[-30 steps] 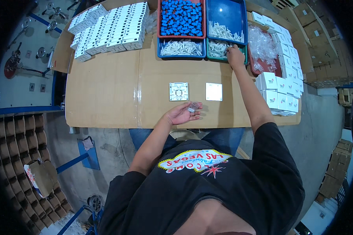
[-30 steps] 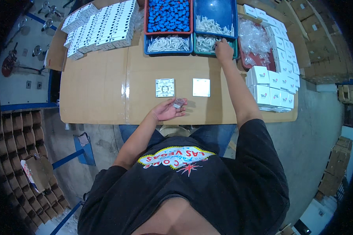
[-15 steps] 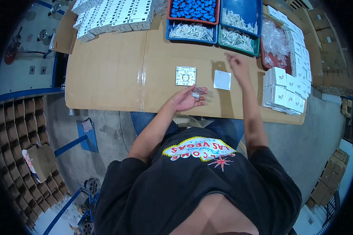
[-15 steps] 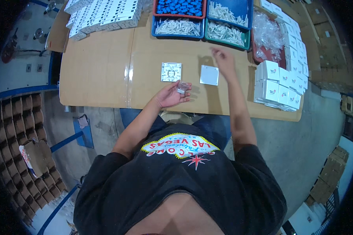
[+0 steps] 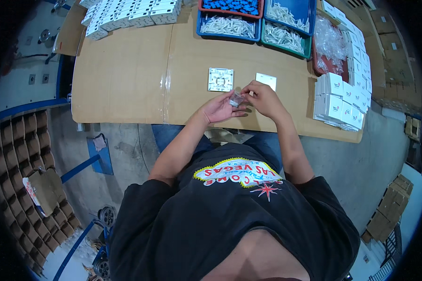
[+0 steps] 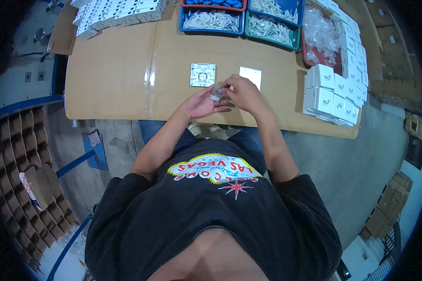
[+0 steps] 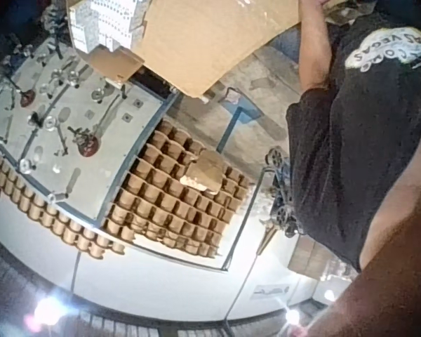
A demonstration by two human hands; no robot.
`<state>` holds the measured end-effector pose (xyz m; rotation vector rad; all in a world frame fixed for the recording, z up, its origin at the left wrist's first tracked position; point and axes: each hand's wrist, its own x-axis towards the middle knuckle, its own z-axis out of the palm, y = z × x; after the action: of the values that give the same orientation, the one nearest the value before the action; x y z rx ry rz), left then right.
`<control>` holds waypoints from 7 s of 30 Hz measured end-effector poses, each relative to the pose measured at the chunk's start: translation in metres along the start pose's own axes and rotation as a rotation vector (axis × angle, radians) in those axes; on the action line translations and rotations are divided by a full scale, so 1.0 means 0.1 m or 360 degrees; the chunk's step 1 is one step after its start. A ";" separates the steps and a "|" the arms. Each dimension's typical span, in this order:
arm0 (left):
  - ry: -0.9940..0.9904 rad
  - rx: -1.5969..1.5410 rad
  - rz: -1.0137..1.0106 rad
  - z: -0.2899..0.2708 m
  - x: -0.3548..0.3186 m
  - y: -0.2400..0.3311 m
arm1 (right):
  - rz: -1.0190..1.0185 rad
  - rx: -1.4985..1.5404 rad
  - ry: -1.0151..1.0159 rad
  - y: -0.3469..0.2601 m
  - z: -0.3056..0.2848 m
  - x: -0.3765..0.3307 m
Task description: The person assembles small electrical components by hand at a workbench. They place white plastic pieces and blue caps into small white boxes, then close the boxes and stack them. The person also handles a small plastic bag containing additional parts.
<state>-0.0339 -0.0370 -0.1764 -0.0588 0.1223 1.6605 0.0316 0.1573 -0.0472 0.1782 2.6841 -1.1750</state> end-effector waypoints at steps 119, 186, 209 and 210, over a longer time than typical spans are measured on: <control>0.0873 0.1472 0.0841 1.59 -0.19 -0.04 | -0.0208 0.0508 -0.0089 -0.60 -0.79 -0.02; 0.1055 0.1744 0.1678 1.72 -0.18 -0.07 | -0.0128 0.1180 0.0466 -0.69 -0.17 -0.12; 0.0952 0.1667 0.1620 1.76 -0.18 -0.11 | -0.0249 0.1200 0.0498 -0.70 -0.10 -0.16; 0.0938 0.1644 0.1620 1.78 -0.18 -0.11 | -0.0246 0.1201 0.0492 -0.68 -0.09 -0.16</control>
<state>-0.0152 -0.0330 0.0013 0.3576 1.6568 2.3133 0.0327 0.1176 0.0115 0.2825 2.3632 -2.3304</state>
